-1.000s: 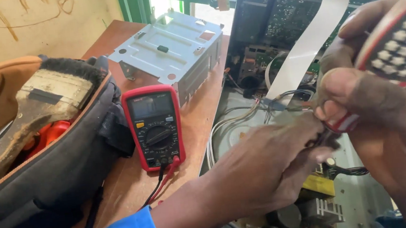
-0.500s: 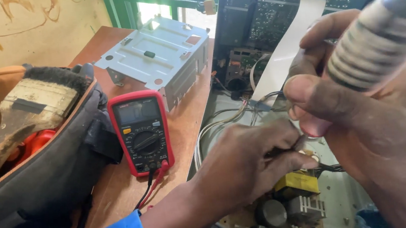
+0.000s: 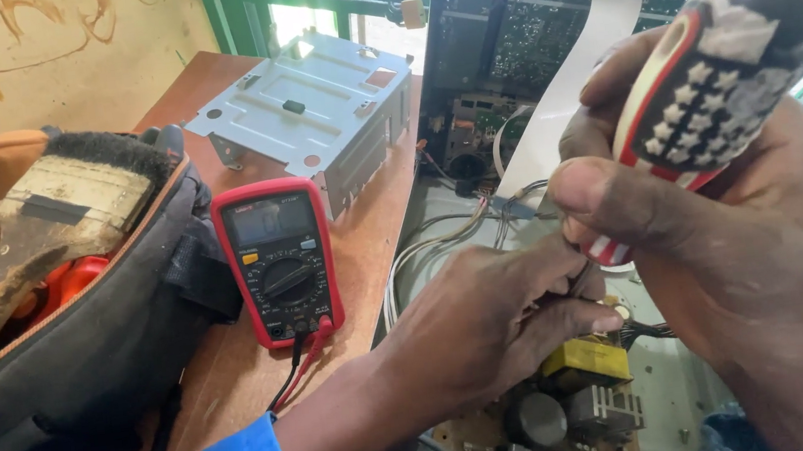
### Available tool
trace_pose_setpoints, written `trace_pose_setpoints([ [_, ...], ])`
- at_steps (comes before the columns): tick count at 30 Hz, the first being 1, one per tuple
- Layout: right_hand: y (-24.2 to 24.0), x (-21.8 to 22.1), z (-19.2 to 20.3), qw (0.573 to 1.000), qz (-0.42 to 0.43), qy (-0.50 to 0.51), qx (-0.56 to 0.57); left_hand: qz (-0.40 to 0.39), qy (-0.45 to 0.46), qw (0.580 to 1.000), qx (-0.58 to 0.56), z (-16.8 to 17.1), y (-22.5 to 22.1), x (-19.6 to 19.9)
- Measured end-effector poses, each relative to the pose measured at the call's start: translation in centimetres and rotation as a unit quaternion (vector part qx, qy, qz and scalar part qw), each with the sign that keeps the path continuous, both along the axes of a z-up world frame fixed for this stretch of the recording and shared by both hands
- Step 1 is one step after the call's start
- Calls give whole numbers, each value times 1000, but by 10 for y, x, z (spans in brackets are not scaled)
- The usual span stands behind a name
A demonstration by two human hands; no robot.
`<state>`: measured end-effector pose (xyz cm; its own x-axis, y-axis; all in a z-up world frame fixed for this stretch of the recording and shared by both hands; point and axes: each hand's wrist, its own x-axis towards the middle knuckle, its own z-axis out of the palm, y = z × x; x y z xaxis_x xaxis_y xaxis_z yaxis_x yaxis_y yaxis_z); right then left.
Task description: Removing a power supply circuit board from an electronic device chassis and cleaning it with a brush and solvent.
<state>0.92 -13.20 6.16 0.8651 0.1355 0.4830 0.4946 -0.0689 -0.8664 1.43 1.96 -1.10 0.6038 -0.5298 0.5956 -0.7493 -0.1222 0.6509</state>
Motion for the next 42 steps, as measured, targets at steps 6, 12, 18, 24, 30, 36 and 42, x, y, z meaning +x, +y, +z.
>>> trace_pose_setpoints([
  [6,1,-7,11,998,31,26,50,30,-13,999,-25,6,1,-2],
  [12,8,-11,22,995,-60,78,-7,25,7,998,-48,6,1,-2],
  [18,5,-6,16,998,-24,65,5,25,11,1000,-13,-1,-1,2],
  [24,2,-4,16,998,-14,52,-17,38,4,999,-9,-2,-2,1],
  [30,2,-5,17,998,-7,45,-30,28,-3,999,-32,-2,-3,-1],
  [36,4,-5,16,999,1,40,-24,24,-13,999,-16,-5,-2,2],
  [42,2,-6,20,998,-12,44,-36,36,-25,999,-24,-2,-2,0],
])
